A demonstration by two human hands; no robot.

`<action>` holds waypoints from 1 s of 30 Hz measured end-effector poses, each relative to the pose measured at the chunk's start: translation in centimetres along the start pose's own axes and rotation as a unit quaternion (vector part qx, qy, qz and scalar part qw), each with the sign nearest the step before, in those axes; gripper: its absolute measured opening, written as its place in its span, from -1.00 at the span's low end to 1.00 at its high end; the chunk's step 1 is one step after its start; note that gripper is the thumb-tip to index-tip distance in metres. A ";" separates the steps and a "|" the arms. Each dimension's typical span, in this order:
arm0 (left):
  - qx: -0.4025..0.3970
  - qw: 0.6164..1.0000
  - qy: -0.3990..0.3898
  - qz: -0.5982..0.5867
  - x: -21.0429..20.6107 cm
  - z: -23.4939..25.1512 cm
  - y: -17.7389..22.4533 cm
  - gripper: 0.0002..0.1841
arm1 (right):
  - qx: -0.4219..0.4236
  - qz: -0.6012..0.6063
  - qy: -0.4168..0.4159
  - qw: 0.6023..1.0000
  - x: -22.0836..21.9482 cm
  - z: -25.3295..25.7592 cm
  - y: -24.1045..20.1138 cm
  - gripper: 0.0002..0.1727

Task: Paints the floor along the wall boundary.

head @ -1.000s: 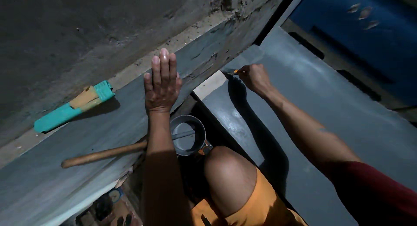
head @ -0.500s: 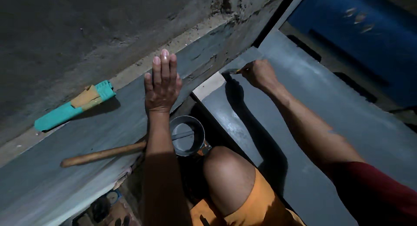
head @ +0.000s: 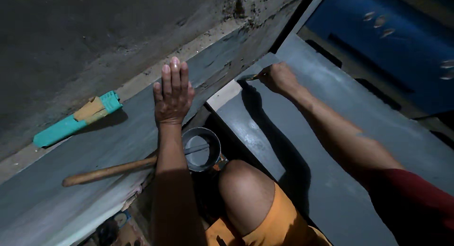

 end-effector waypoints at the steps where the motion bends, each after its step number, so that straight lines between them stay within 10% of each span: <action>1: 0.000 1.000 -0.001 0.001 0.0 0.0 0.0 -0.22 | 0.001 -0.003 -0.005 1.000 -0.7 0.3 0.3 -0.75; 30: 0.004 1.000 -0.003 0.003 0.1 0.1 0.0 -0.22 | 0.099 -0.070 -0.011 0.993 -1.1 -0.1 0.0 -0.79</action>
Point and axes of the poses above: each hand's wrist, its own z-axis towards the middle knuckle, its own x-axis out of the back of the hand, y = z × x, the point moved 4 cm from there along z, towards the middle knuckle, and after that the axes turned 10 degrees about z, right-handed, at the moved point
